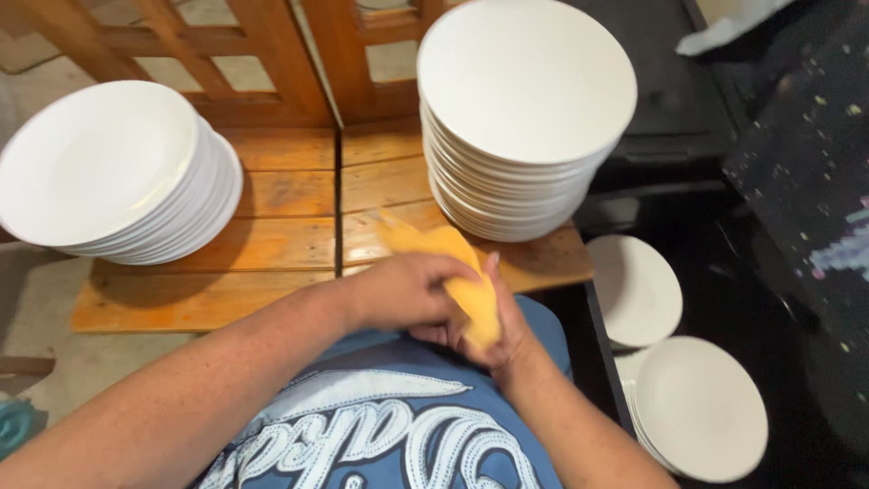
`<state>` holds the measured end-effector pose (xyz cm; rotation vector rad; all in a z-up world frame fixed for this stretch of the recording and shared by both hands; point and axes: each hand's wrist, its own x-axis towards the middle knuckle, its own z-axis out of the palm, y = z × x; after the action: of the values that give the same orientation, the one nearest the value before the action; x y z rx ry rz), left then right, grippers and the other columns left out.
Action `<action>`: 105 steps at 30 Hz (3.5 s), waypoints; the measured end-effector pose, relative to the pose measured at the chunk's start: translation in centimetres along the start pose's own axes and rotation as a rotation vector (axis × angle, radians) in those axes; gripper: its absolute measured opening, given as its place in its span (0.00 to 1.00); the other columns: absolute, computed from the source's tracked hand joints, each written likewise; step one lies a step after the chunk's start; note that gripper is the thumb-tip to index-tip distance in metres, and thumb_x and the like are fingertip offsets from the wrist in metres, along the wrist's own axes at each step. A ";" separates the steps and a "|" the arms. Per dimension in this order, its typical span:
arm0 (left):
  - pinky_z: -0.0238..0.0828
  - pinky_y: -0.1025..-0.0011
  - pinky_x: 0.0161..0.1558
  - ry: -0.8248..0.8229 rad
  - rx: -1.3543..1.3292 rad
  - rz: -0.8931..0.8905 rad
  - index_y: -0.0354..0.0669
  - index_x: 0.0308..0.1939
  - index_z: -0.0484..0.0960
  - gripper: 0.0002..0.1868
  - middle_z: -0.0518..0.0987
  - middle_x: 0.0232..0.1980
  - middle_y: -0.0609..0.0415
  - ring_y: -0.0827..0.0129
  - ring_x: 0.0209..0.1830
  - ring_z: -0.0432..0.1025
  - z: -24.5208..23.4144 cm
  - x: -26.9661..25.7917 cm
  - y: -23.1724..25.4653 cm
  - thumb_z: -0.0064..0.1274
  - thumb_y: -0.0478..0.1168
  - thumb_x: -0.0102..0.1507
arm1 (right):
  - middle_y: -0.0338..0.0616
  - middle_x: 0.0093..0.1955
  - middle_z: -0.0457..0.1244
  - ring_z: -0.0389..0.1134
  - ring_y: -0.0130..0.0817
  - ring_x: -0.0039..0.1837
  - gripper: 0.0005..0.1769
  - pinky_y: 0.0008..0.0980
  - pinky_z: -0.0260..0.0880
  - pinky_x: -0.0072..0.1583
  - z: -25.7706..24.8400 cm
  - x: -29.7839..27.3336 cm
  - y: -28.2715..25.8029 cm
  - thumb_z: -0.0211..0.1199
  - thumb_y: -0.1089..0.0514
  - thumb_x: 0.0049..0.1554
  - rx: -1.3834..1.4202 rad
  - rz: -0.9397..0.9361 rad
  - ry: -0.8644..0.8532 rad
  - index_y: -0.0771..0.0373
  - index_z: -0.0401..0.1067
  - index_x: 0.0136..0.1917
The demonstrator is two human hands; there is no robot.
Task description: The person wipes white ceramic plates with a yellow cloth, one at a time, then places them into a black tray. The person repeats this process for multiple plates throughout the clip.
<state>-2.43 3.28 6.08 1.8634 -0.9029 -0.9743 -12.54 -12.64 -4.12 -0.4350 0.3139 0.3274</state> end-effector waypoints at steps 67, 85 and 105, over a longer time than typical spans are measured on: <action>0.70 0.66 0.59 1.016 -1.020 -0.003 0.41 0.71 0.63 0.27 0.78 0.59 0.45 0.64 0.57 0.73 -8.7 -4.9 -21.7 0.43 0.30 0.67 | 0.59 0.65 0.63 0.69 0.55 0.58 0.39 0.53 0.72 0.57 3.9 -3.0 1.2 0.37 0.33 0.66 -0.512 -0.404 0.249 0.64 0.56 0.76; 0.61 0.58 0.71 0.809 0.095 -0.439 0.49 0.76 0.63 0.35 0.67 0.73 0.40 0.50 0.73 0.62 -10.6 -9.2 -18.8 0.52 0.48 0.65 | 0.62 0.64 0.67 0.70 0.52 0.63 0.26 0.45 0.67 0.63 12.4 7.6 -1.4 0.58 0.49 0.64 -1.391 -0.274 0.456 0.64 0.70 0.70; 0.16 0.53 0.80 0.327 0.563 -0.460 0.59 0.80 0.27 0.80 0.28 0.84 0.47 0.59 0.85 0.22 -12.0 -10.6 -17.8 0.65 0.78 0.41 | 0.57 0.86 0.32 0.30 0.66 0.85 0.41 0.65 0.33 0.78 6.2 20.5 1.6 0.47 0.40 0.66 -2.674 -0.387 0.075 0.52 0.39 0.85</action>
<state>7.13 23.47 -2.59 2.6994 -0.5900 -0.6706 6.70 -3.51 -6.76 -3.0766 -0.3911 0.1410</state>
